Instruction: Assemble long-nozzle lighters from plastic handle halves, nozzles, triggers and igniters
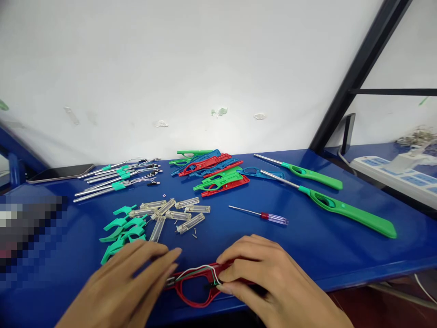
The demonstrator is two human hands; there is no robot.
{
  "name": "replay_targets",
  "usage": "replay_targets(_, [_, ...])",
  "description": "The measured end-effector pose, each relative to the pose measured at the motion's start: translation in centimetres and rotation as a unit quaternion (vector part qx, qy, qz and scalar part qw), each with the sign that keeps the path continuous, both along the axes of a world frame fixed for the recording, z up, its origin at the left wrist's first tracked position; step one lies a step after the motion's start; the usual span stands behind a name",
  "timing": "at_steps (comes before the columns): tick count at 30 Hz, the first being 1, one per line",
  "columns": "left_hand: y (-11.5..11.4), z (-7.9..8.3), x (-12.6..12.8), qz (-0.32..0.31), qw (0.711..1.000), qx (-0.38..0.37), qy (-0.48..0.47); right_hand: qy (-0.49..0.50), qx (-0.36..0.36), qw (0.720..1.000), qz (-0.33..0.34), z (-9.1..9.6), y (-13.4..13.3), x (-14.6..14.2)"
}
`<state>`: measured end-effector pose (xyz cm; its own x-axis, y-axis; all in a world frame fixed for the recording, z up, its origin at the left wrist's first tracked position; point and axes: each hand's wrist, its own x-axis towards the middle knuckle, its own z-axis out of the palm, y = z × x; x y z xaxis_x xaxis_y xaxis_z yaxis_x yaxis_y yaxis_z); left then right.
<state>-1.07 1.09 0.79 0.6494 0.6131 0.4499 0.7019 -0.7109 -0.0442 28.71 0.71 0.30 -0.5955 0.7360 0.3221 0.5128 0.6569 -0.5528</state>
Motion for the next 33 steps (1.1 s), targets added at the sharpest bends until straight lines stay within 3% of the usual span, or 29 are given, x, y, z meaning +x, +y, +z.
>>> replay_targets(5, [1.7, 1.8, -3.0, 0.063, 0.997, 0.023, 0.025, -0.001, -0.011, 1.000, -0.005, -0.3, -0.1, 0.1])
replay_targets(11, [2.3, 1.3, -5.1, 0.144, 0.989, -0.043, -0.013, 0.006, -0.027, 0.999, -0.026, -0.7, 0.0, 0.2])
replay_targets(21, [2.9, 1.5, -3.6, 0.060, 0.995, -0.001, 0.074, -0.006, -0.045, 0.998, -0.051, -1.6, -0.7, 0.5])
replay_targets(27, [2.7, 1.5, -4.3, 0.115, 0.989, -0.057, 0.076, 0.002, -0.037, 0.998, -0.045, -1.5, -0.5, 0.5])
replay_targets(33, [2.3, 2.3, -4.5, 0.089, 0.992, -0.037, 0.077, 0.003, -0.040, 0.998, -0.047, -1.6, -0.6, 0.5])
